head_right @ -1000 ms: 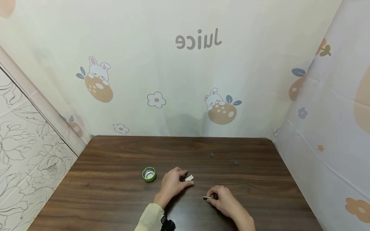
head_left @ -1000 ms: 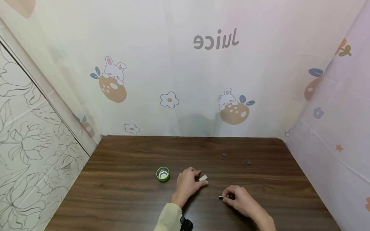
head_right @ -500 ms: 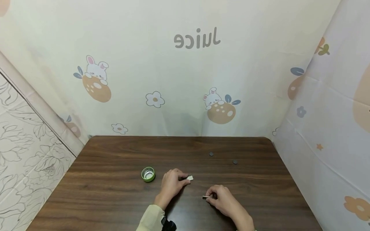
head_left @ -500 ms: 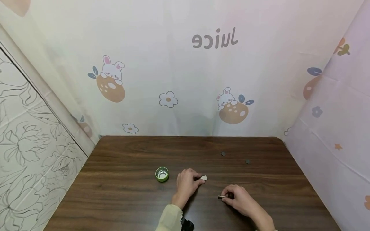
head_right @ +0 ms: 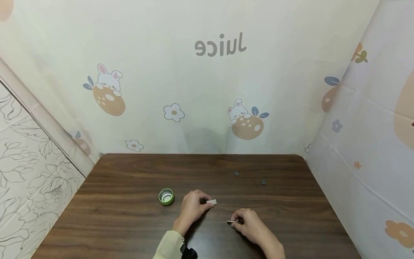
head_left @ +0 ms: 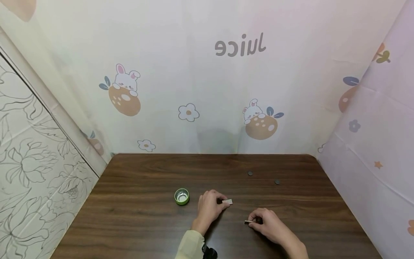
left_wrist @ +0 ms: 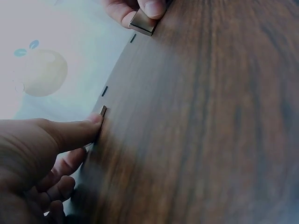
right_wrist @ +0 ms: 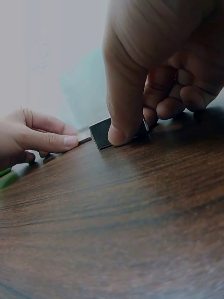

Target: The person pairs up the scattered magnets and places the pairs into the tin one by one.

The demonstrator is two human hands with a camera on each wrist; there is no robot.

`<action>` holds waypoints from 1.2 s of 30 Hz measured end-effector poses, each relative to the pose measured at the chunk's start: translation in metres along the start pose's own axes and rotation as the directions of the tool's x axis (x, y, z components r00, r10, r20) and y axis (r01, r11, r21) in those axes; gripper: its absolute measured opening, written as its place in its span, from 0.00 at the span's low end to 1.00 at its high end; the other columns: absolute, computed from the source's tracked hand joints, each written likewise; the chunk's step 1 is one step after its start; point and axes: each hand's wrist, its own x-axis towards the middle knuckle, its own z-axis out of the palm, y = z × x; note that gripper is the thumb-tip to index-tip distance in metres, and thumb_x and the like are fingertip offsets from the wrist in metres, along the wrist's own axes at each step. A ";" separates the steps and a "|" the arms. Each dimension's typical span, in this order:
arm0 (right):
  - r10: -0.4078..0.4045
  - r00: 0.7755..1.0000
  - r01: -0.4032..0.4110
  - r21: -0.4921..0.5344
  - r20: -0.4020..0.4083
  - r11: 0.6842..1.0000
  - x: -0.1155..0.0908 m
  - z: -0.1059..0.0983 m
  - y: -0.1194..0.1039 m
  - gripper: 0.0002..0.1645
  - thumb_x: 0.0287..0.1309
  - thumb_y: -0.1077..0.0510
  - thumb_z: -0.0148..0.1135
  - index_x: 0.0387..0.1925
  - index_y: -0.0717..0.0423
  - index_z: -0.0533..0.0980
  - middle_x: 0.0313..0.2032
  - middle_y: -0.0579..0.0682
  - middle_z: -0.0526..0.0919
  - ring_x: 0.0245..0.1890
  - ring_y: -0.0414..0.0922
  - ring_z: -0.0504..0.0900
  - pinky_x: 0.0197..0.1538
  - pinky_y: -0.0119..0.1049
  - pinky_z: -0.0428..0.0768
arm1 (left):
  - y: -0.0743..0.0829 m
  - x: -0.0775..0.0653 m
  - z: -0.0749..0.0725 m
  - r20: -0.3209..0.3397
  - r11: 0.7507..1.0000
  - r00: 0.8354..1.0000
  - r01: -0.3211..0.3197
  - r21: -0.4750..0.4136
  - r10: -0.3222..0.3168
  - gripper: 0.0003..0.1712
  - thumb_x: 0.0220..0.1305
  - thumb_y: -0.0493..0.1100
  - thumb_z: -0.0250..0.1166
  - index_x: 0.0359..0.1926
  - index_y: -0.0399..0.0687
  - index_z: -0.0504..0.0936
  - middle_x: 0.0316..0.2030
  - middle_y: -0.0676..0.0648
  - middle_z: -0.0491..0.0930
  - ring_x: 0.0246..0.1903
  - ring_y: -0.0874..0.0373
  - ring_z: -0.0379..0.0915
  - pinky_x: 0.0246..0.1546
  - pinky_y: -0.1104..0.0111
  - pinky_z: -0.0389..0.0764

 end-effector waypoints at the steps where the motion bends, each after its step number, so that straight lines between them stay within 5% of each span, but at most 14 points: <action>1: -0.003 1.000 0.003 0.000 -0.001 1.000 0.000 0.000 0.000 0.07 0.61 0.58 0.73 0.30 0.45 0.81 0.30 0.36 0.79 0.30 0.29 0.71 0.33 0.29 0.72 | 0.000 0.000 0.000 -0.004 1.000 1.000 0.000 -0.002 0.000 0.06 0.53 0.52 0.81 0.32 0.63 0.93 0.35 0.60 0.86 0.37 0.59 0.78 0.40 0.63 0.73; 6: -0.030 1.000 0.030 -0.008 -0.010 1.000 0.001 0.000 0.001 0.07 0.61 0.58 0.72 0.30 0.45 0.82 0.29 0.35 0.79 0.29 0.28 0.71 0.32 0.29 0.73 | -0.003 -0.001 0.003 -0.036 1.000 0.999 -0.031 -0.003 0.031 0.05 0.53 0.53 0.81 0.27 0.67 0.91 0.28 0.66 0.85 0.32 0.64 0.75 0.36 0.67 0.70; 11: -0.056 0.998 0.056 -0.014 -0.008 0.998 0.002 -0.002 0.003 0.03 0.62 0.56 0.72 0.32 0.48 0.84 0.31 0.35 0.82 0.30 0.28 0.72 0.32 0.29 0.74 | -0.008 0.000 0.003 -0.059 0.995 0.994 -0.093 -0.039 0.090 0.05 0.54 0.53 0.80 0.27 0.67 0.91 0.26 0.67 0.86 0.30 0.68 0.78 0.40 0.65 0.78; 19: -0.107 0.993 0.108 -0.019 0.047 0.994 0.004 -0.006 0.006 0.08 0.66 0.53 0.68 0.40 0.52 0.88 0.37 0.39 0.86 0.34 0.28 0.76 0.35 0.31 0.77 | -0.015 0.001 -0.004 0.017 0.983 1.000 -0.010 -0.181 0.013 0.04 0.57 0.51 0.79 0.27 0.64 0.91 0.26 0.66 0.86 0.25 0.73 0.75 0.29 0.75 0.74; 26: -0.059 0.996 0.059 -0.008 0.068 0.998 0.008 -0.015 0.010 0.13 0.70 0.48 0.64 0.42 0.51 0.87 0.36 0.39 0.87 0.35 0.29 0.80 0.36 0.32 0.79 | -0.018 0.003 -0.010 0.055 0.945 0.998 -0.007 -0.326 0.026 0.05 0.64 0.47 0.73 0.31 0.56 0.92 0.27 0.60 0.88 0.22 0.73 0.70 0.27 0.75 0.72; 36: -0.045 0.995 0.041 0.043 0.085 0.998 0.020 -0.014 0.011 0.15 0.75 0.46 0.58 0.36 0.48 0.84 0.25 0.37 0.82 0.22 0.30 0.71 0.32 0.29 0.70 | -0.027 -0.002 -0.010 0.040 0.933 0.998 -0.026 -0.359 0.044 0.04 0.65 0.47 0.73 0.36 0.57 0.93 0.32 0.59 0.90 0.30 0.71 0.78 0.34 0.73 0.76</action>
